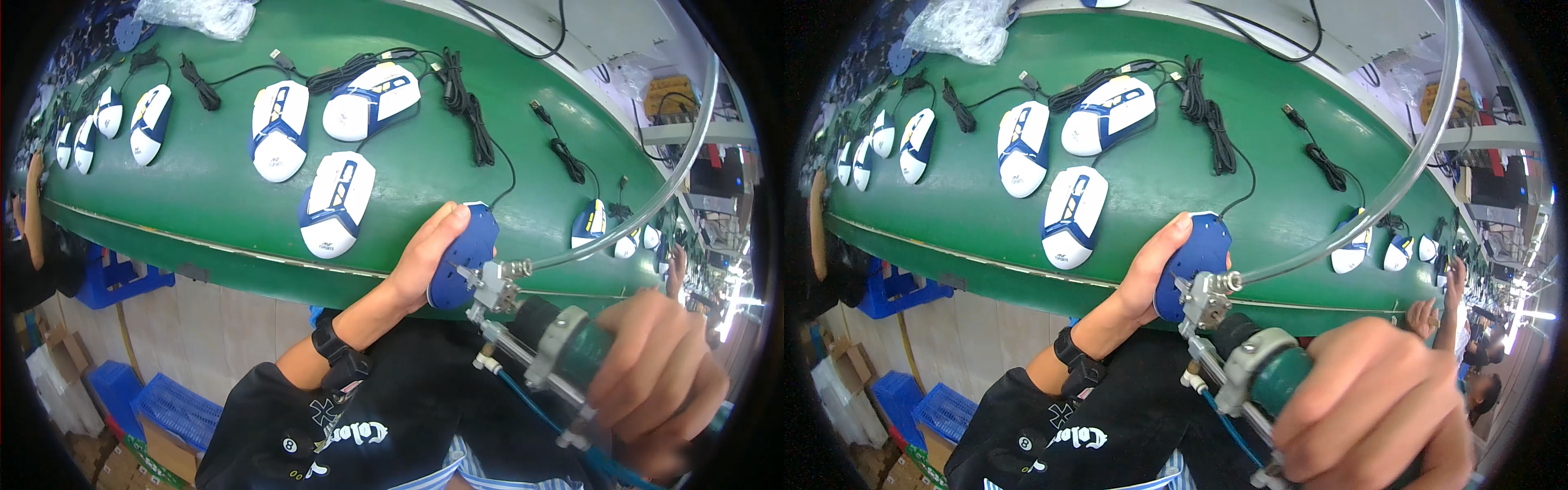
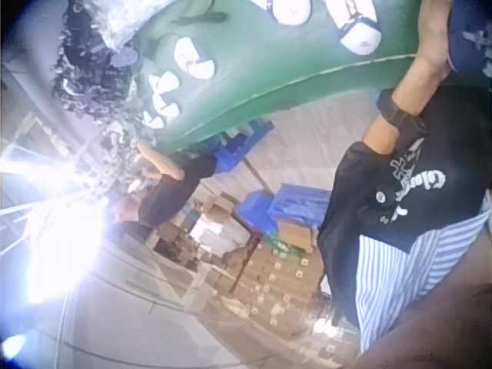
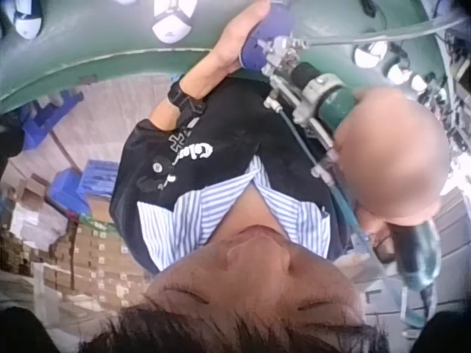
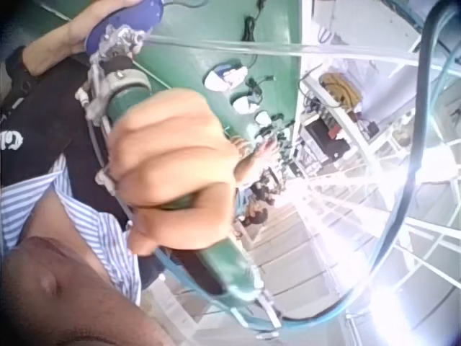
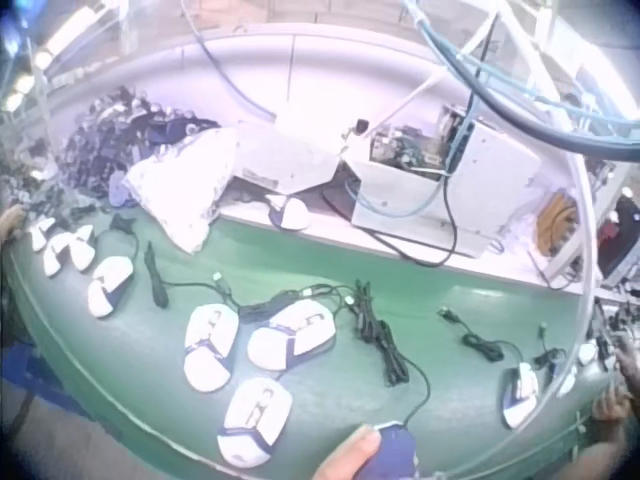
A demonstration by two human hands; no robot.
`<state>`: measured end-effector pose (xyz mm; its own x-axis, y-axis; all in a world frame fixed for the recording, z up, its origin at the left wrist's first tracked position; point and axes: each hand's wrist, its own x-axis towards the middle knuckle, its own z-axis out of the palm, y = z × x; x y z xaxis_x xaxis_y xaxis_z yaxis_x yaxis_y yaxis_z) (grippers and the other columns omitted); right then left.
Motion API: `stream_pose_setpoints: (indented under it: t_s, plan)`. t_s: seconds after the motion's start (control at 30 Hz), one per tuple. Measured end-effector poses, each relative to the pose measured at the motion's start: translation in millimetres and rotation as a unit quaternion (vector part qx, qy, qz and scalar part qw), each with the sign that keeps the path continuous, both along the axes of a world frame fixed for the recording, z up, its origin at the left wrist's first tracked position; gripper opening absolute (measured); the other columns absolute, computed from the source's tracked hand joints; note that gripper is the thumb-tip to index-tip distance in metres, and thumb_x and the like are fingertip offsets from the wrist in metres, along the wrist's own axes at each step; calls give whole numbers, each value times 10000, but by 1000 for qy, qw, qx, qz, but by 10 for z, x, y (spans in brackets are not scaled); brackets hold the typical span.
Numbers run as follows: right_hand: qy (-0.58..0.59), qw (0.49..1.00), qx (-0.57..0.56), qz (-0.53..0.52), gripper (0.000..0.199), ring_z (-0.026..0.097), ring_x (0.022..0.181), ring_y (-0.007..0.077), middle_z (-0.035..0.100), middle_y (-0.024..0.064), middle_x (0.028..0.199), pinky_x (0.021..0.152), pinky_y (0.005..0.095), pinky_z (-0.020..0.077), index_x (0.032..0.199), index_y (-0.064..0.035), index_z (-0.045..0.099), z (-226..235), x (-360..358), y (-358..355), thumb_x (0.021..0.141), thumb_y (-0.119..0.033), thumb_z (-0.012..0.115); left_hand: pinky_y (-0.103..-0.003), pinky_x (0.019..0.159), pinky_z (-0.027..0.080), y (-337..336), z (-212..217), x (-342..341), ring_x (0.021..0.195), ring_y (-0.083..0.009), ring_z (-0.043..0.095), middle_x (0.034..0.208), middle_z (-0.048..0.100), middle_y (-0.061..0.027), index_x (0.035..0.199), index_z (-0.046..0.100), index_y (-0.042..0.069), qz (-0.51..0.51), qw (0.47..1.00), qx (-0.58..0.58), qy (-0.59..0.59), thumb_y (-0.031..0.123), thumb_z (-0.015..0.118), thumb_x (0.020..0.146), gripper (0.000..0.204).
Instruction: The worker uses a pneumatic screwdriver to fasten parts of computer mice on an assembly line.
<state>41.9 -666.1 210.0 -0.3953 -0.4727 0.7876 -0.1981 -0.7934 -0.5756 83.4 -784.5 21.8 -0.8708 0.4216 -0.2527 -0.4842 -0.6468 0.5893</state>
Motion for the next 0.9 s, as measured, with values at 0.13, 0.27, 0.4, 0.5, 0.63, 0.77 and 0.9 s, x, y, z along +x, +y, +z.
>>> stream_pose_setpoints:
  t_s: [0.13, 0.27, 0.4, 0.5, 0.63, 0.77, 0.9]
  plan:
    - [89, 880, 283, 371, 182, 680, 712, 148, 663, 85, 736, 748, 338, 578, 842, -80, 584, 661, -79, 563, 794, -122, 754, -398, 705, 591, -77, 88, -13, 797, -256, 681, 926, 633, -146, 1078, 560, -5, -19, 987, 131, -93, 525, 358, 990, 574]
    - [71, 995, 18, -72, 185, 531, 481, 66, 541, -34, 599, 499, 227, 471, 837, -84, 534, 452, 333, 376, 893, -196, 670, -416, 706, 593, -65, 107, -37, 795, -290, 676, 946, 619, -164, 1082, 558, -3, -28, 982, 168, -84, 551, 358, 979, 598]
    - [-176, 901, 201, -341, 232, 610, 698, 93, 616, -13, 738, 756, 297, 501, 813, -163, 537, 743, 1101, 928, 809, -247, 753, -418, 706, 590, -138, 90, -4, 793, -290, 675, 941, 617, -165, 1086, 558, 3, -23, 982, 159, -101, 558, 358, 975, 600]
    - [-201, 846, 252, -424, 324, 631, 610, 40, 629, -58, 643, 745, 200, 548, 783, -233, 504, 525, 981, 738, 752, -295, 821, -425, 711, 589, -109, 119, -37, 790, -291, 673, 938, 615, -166, 1088, 557, 4, -34, 981, 162, -97, 557, 363, 974, 597]
    - [-155, 890, 203, -378, 283, 584, 488, 28, 608, -51, 591, 538, 111, 487, 811, -186, 505, 207, 762, 587, 795, -216, 786, -402, 673, 571, -149, 98, -26, 780, -289, 670, 932, 617, -165, 1072, 556, 8, -26, 984, 150, -96, 557, 345, 978, 596]
    - [-74, 940, 95, -321, 244, 581, 462, 38, 612, -34, 588, 446, 111, 459, 820, -141, 510, 57, 592, 469, 804, -128, 753, -383, 643, 545, -164, 116, -34, 769, -286, 665, 923, 619, -167, 1058, 555, 11, -27, 985, 144, -89, 548, 323, 987, 589]
    - [-34, 955, 51, -290, 224, 583, 452, 41, 611, -24, 576, 397, 126, 447, 808, -115, 510, 3, 479, 323, 797, -68, 729, -385, 651, 548, -190, 92, -42, 768, -288, 665, 923, 620, -170, 1059, 556, 11, -32, 984, 149, -86, 541, 324, 990, 583]
